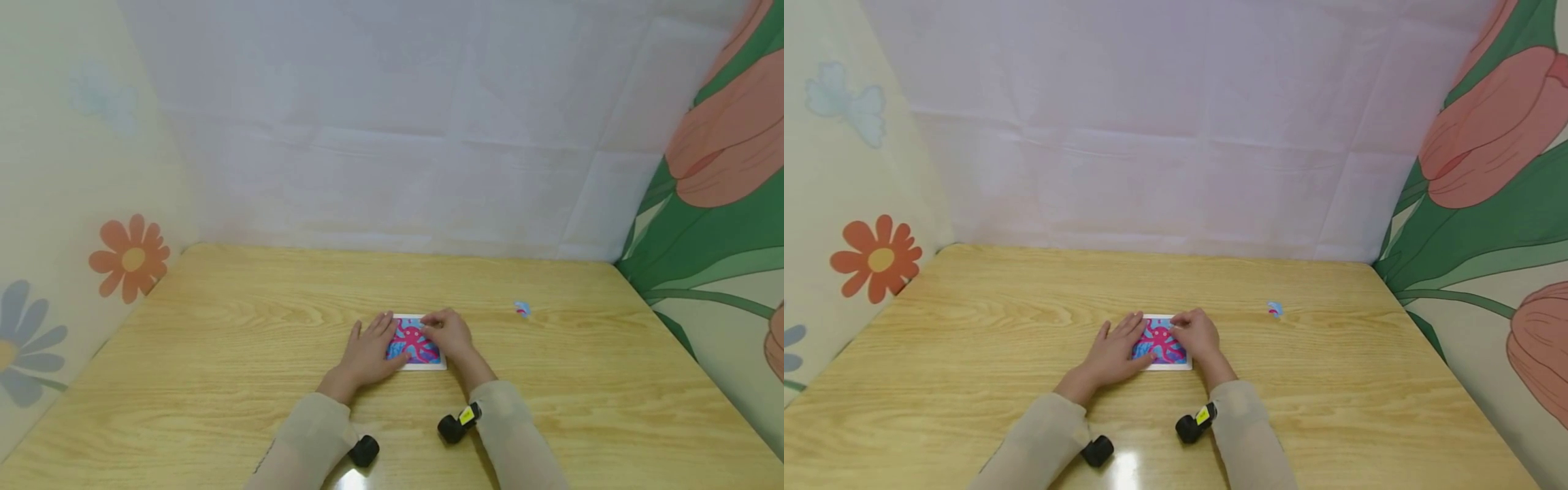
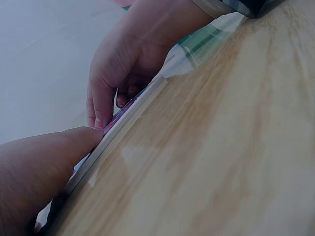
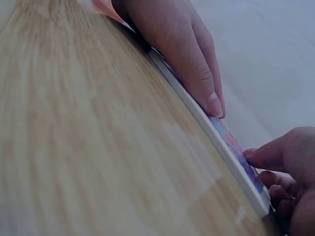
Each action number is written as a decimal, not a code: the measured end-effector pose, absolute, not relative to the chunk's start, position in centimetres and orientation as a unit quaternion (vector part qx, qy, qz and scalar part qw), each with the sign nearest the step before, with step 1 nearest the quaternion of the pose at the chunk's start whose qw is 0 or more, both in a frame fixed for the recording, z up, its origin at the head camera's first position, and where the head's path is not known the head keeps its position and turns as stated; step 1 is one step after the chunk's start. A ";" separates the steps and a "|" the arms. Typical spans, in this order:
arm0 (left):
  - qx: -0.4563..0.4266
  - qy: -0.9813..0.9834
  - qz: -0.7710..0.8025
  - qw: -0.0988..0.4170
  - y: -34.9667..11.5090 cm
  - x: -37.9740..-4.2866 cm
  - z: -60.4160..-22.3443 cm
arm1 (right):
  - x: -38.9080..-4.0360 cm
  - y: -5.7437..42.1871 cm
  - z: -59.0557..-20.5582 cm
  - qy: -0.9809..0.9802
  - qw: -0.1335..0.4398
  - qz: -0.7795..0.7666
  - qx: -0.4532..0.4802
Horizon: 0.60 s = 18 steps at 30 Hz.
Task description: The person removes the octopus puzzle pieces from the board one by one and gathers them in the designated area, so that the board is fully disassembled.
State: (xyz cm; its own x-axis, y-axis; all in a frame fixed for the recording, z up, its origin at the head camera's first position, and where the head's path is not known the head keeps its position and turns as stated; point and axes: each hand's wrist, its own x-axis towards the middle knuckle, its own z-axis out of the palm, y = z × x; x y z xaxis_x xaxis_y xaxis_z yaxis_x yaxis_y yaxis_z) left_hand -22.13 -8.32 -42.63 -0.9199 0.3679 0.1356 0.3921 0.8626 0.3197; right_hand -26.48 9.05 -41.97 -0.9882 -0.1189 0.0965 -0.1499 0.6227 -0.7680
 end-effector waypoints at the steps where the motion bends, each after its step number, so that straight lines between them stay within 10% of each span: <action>1: -0.198 -0.964 -0.173 0.036 -8.3 -22.1 -42.6 | -26.5 9.0 -42.0 -0.901 0.017 0.427 0.073; 18: -0.197 -0.965 -0.171 0.034 -8.3 -22.1 -42.6 | -26.3 8.9 -42.1 -0.895 0.030 0.440 0.065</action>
State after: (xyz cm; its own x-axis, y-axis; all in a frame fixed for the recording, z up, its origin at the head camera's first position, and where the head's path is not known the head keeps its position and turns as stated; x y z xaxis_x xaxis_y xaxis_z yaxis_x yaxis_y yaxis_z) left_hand -22.14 -8.32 -42.64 -0.9203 0.3678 0.1332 0.3912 0.8640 0.3169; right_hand -26.34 8.89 -42.07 -0.9899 -0.0893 0.1105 -0.1420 0.6049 -0.7835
